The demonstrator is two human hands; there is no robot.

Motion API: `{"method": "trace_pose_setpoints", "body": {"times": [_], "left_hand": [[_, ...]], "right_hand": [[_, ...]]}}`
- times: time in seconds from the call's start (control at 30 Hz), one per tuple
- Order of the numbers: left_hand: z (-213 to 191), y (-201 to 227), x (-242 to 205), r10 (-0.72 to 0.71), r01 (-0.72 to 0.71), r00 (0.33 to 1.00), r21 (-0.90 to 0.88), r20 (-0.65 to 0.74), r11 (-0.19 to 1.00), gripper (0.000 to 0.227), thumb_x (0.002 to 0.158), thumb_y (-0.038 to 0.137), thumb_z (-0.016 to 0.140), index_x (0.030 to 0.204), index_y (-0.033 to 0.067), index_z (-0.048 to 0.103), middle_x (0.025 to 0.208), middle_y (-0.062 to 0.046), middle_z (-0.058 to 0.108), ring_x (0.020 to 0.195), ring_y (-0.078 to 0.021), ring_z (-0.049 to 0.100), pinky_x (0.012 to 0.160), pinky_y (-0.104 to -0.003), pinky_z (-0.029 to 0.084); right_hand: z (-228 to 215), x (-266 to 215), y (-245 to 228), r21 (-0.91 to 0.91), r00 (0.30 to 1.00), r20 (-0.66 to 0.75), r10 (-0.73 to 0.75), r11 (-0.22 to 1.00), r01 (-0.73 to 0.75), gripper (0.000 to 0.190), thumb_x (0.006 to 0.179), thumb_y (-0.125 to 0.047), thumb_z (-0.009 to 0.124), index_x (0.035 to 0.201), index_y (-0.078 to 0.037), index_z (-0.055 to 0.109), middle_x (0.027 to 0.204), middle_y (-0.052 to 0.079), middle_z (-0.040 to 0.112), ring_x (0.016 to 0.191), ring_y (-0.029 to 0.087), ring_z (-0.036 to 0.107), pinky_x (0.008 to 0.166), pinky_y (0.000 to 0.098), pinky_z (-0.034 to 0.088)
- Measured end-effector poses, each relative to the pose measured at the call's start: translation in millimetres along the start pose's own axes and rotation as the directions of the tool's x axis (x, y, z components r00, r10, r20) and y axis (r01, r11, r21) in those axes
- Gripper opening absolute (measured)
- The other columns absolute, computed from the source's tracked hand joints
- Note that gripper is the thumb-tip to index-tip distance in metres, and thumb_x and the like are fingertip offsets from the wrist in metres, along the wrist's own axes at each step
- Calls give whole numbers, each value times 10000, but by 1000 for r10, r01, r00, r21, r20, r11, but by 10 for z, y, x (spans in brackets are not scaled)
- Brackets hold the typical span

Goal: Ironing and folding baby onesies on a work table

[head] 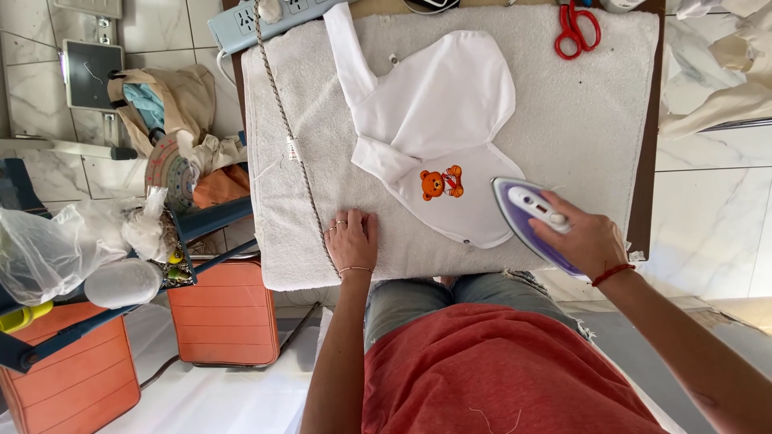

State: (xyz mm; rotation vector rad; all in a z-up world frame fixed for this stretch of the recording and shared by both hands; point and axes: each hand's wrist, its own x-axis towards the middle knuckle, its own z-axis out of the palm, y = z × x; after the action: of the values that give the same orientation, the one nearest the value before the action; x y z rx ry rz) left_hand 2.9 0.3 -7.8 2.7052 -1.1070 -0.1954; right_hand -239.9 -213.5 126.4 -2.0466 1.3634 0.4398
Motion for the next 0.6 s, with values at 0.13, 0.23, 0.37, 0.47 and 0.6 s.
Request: {"method": "trace_pose_setpoints", "body": {"times": [0.13,0.23,0.37,0.47,0.6], "left_hand": [[12,-16,9,1,-1,1000,9,12,1000,255,813,430,494,730,194,444,733,-25,456,743,-227,506,652,-346,400],[15,0,8,-2,2,1000,7,31,1000,253,814,431,492,736,195,444,736,-28,458,747,-232,508,659,-349,401],[3,9,15,-23,23,998,2,60,1000,255,814,432,487,731,195,440,733,-34,464,744,-245,515,661,-359,402],[4,-4,16,-33,34,997,-14,70,999,253,811,427,494,730,193,445,737,-32,471,752,-241,519,663,-358,406],[-9,0,31,-52,53,995,-18,82,998,253,811,434,496,730,198,451,736,-27,476,757,-236,522,677,-354,411]], "right_hand": [[99,158,40,66,987,-111,120,991,-113,525,721,-532,591,1210,-362,507,899,96,639,823,276,607,710,380,483],[62,282,-99,94,983,-130,128,989,-116,522,722,-541,587,1198,-337,515,949,93,625,859,279,593,750,398,475],[-61,398,-303,141,990,-103,98,986,-83,531,730,-518,583,1201,-282,520,1000,119,607,892,313,581,767,408,461],[-62,281,-272,149,990,-65,126,982,-115,538,733,-505,580,1211,-268,510,1025,132,601,927,327,570,811,429,450],[-35,134,-121,93,981,-17,191,978,-189,566,704,-539,566,1223,-326,484,1081,75,589,977,305,551,846,422,435]]}}
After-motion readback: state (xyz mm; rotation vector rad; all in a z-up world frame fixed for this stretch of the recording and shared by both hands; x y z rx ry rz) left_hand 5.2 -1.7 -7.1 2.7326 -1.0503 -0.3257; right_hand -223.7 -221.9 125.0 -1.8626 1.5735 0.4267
